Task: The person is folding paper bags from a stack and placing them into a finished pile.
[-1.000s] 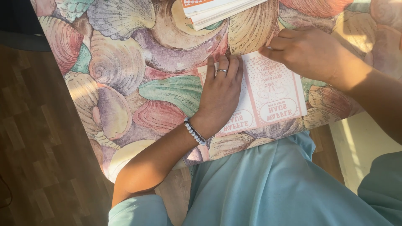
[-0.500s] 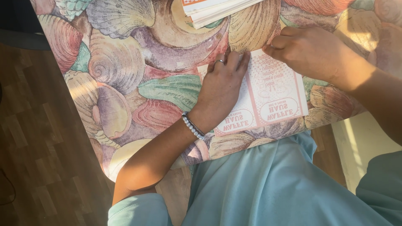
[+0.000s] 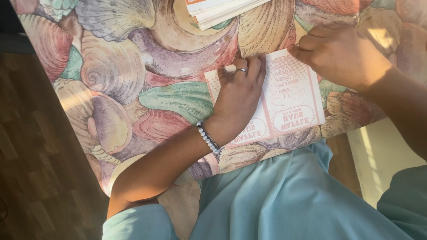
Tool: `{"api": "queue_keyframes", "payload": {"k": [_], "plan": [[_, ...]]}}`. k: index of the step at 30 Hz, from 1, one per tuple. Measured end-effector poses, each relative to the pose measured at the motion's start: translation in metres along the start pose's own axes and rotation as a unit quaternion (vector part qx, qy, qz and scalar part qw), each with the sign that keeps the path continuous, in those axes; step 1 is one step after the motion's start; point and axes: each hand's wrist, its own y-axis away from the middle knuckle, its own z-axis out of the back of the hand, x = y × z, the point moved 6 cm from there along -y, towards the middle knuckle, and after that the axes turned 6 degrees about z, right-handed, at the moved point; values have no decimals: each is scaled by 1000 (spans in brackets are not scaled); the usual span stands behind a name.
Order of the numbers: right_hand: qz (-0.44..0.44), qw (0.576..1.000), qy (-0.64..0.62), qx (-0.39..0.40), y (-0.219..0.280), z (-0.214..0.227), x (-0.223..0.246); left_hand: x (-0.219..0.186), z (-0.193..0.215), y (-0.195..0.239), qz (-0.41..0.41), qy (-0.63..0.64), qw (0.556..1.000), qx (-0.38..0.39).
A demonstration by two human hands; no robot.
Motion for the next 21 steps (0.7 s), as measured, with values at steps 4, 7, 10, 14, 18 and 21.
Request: {"api": "queue_keyframes", "payload": {"k": [4, 7, 10, 14, 18, 21], "plan": [[-17, 998, 51, 43, 0, 2, 0, -1, -7, -10, -22, 29, 998, 51], [-20, 997, 51, 59, -2, 9, 0, -5, -8, -15, -34, 25, 996, 78], [-18, 996, 62, 54, 2, 1, -3, -8, -10, -13, -10, 24, 998, 63], [-6, 995, 32, 93, -6, 2, -1, -7, -9, -14, 16, 40, 998, 51], [5, 997, 35, 65, -3, 3, 0, -6, -9, -15, 18, 53, 997, 50], [2, 996, 60, 61, 3, 5, -3, -5, -9, -15, 17, 45, 998, 39]]}}
